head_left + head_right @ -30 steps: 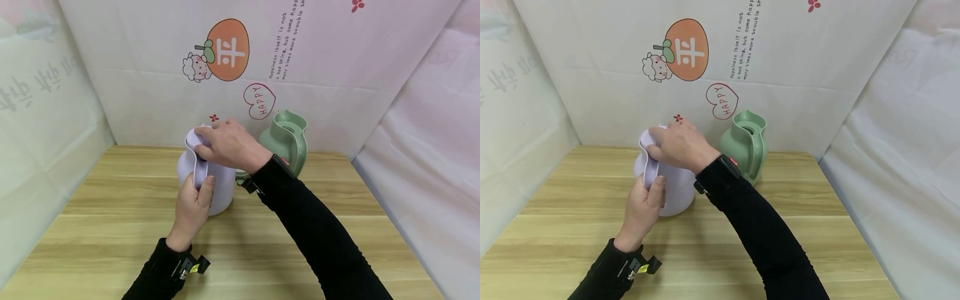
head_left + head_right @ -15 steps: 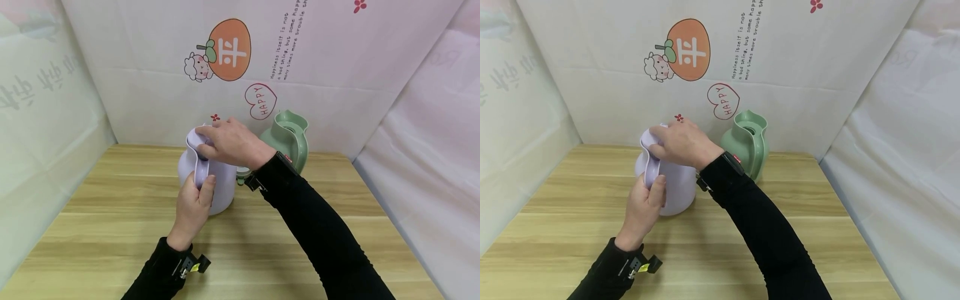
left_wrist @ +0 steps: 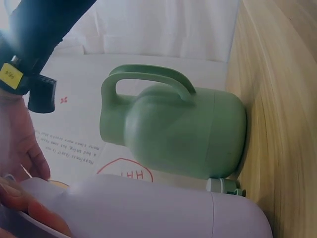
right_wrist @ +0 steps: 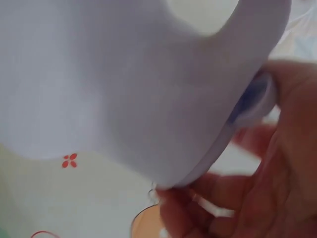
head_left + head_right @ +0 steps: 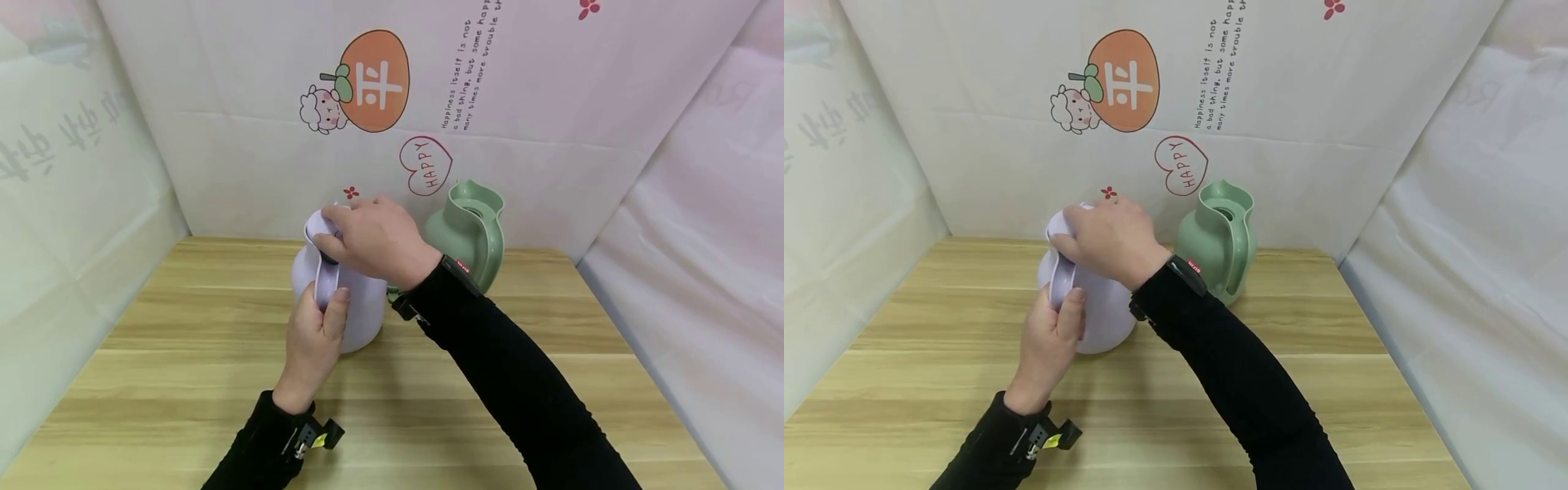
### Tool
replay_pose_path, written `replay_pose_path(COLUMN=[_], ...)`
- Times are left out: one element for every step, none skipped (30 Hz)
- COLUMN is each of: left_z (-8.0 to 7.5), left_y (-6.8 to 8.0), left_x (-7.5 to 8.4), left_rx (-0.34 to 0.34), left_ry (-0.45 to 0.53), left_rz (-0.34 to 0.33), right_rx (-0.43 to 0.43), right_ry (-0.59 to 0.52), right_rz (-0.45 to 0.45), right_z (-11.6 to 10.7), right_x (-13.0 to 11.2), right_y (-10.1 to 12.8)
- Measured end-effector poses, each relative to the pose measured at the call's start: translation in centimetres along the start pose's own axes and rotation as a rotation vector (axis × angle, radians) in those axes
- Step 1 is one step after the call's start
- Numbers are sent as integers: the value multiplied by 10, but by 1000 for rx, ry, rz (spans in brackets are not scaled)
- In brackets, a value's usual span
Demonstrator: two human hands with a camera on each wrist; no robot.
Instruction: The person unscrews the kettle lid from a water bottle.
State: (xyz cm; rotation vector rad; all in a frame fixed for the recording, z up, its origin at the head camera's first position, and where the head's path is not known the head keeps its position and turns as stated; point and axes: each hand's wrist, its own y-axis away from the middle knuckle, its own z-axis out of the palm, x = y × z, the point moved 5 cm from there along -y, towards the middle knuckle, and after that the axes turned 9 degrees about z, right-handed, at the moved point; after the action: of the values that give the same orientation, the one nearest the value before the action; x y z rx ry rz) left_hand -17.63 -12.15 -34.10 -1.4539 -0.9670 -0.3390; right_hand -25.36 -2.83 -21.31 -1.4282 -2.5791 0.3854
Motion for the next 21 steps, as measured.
replay_pose_path(left_z=[0,0,1,1,1,2,2,2,3,3,3,2,2,2,2,2,1,1,1,1,0], left_y=[0,1,1,1,1,1,1,1,1,1,1,1,1,1,1,1,1,0,0,0,0], left_x=[0,0,0,0,0,0,0,1,1,1,1,1,1,1,1,1,2,2,2,2,2], left_rx=[2,1,-2,-6,-10,-16,-20,-24,-28,-28,-29,-30,-30,-29,-29,-28,-28,-27,-26,-25,-25], left_ry=[-2,-3,-3,-2,-2,-1,-1,-4,-5,-7,-10,-12,-15,-18,-19,-20,-22,-23,-25,-26,-27], left_rz=[1,0,-2,-7,-13,-20,-29,-38,-46,-51,-54,-55,-54,-50,-45,-39,-32,-26,-20,-16,-14], right_rx=[7,6,0,-4,-6,-9,-10,-13,-13,-9,-8,-8,-9,-4,5,15,24,31,36,41,42], right_ry=[23,44,64,82,101,117,138,151,164,173,177,180,179,174,169,165,162,161,159,156,153], right_rz=[44,92,143,192,235,269,294,308,319,324,324,322,319,313,306,297,288,280,273,268,264], right_z=[-1,-1,-1,-1,0,0,1,2,2,2,3,3,4,4,4,4,4,4,4,4,4], right_x=[-3,-5,-7,-10,-12,-14,-16,-18,-19,-20,-20,-20,-20,-19,-19,-18,-17,-17,-16,-16,-16], right_y=[0,1,1,1,1,0,0,0,0,0,0,-1,-1,-1,-1,-1,-1,-1,-1,-1,-1])
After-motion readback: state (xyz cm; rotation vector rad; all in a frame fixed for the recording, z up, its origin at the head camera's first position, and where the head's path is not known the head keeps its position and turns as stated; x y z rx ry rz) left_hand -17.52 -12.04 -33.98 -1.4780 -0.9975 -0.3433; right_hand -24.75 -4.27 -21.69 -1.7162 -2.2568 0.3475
